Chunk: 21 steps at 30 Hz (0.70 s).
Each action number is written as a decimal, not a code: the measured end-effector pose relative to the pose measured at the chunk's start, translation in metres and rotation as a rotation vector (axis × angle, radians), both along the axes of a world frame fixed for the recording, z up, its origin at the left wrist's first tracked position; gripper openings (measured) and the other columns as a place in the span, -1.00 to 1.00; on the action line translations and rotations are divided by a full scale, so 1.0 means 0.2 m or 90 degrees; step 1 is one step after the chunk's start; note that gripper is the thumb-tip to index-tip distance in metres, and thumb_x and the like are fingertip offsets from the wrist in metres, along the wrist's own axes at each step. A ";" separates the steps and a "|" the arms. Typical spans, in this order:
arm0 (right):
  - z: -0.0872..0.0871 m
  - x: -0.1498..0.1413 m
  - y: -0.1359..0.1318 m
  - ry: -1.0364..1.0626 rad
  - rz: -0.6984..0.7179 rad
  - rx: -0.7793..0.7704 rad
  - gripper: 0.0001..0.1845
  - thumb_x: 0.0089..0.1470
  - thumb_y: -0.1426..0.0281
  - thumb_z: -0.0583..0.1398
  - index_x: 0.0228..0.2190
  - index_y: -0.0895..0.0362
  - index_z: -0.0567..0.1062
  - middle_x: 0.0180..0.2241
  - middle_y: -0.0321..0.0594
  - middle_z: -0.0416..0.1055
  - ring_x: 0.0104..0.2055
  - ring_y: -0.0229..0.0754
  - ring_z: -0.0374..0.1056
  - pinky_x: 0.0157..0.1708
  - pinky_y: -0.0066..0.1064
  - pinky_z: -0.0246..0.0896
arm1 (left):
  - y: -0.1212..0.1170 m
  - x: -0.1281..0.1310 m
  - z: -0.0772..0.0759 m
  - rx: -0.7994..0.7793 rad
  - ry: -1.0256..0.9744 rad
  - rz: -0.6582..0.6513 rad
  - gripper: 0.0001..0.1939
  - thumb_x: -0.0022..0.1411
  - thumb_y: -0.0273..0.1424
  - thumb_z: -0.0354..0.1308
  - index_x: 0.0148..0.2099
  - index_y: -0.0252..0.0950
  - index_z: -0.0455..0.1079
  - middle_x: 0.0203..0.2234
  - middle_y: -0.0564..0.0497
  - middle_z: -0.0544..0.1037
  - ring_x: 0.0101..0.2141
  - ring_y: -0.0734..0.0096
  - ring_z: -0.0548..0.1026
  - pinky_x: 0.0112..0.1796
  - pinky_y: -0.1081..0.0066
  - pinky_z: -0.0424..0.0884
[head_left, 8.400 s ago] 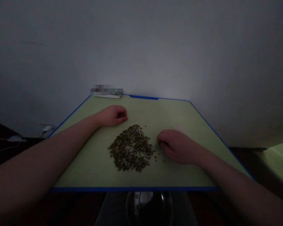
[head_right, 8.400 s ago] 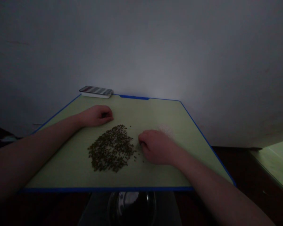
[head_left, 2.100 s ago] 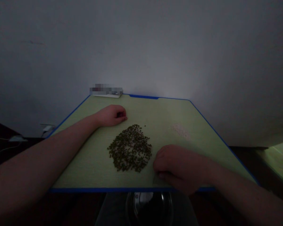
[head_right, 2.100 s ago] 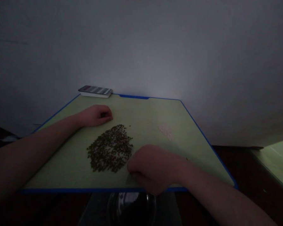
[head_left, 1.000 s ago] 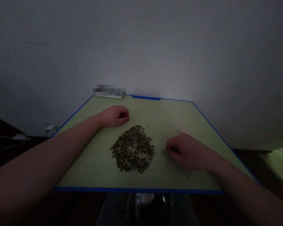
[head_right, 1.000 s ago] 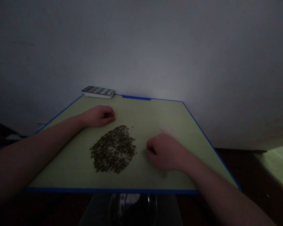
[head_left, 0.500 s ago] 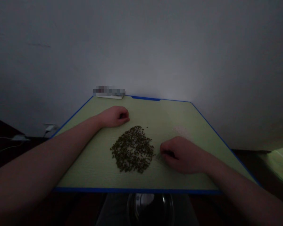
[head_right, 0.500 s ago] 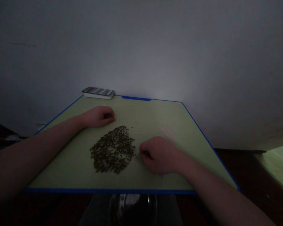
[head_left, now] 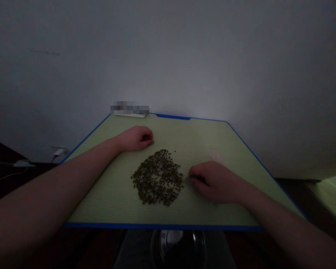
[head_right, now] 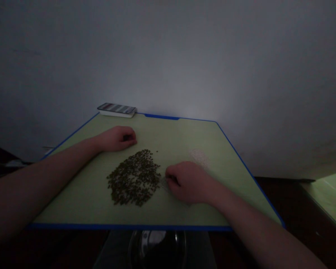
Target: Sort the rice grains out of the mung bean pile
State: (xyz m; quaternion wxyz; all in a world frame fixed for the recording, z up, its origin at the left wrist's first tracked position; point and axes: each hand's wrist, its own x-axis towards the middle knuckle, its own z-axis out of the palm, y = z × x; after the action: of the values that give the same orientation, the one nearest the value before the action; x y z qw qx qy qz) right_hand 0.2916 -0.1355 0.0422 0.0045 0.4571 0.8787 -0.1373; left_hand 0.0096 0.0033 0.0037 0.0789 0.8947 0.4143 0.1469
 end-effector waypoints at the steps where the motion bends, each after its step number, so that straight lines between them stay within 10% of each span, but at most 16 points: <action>1: 0.00 0.01 0.00 -0.004 -0.003 -0.001 -0.82 0.01 0.46 0.07 -0.51 0.16 0.46 -0.59 -0.28 0.37 -0.56 -0.33 0.17 -0.54 -0.45 -0.12 | 0.00 0.00 0.00 -0.001 0.000 -0.001 -0.73 0.13 -0.20 0.05 -0.36 -0.32 0.39 -0.56 0.05 0.40 -0.53 0.51 0.28 -0.48 0.46 0.13; 21: 0.05 -0.02 -0.05 -0.065 -0.102 -0.035 -0.77 -0.02 0.46 0.05 -0.63 0.17 0.39 -0.67 -0.27 0.30 -0.62 -0.35 0.12 -0.59 -0.43 -0.20 | -0.01 0.01 0.01 -0.003 0.003 0.004 -0.75 0.12 -0.23 0.06 -0.36 -0.32 0.39 -0.56 0.05 0.41 -0.53 0.51 0.29 -0.48 0.46 0.14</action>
State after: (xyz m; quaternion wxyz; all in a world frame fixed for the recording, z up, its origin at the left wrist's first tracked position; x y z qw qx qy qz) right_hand 0.2881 -0.1458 0.0513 0.0506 0.5318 0.8340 -0.1378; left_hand 0.0109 0.0014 0.0061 0.0798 0.8934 0.4180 0.1443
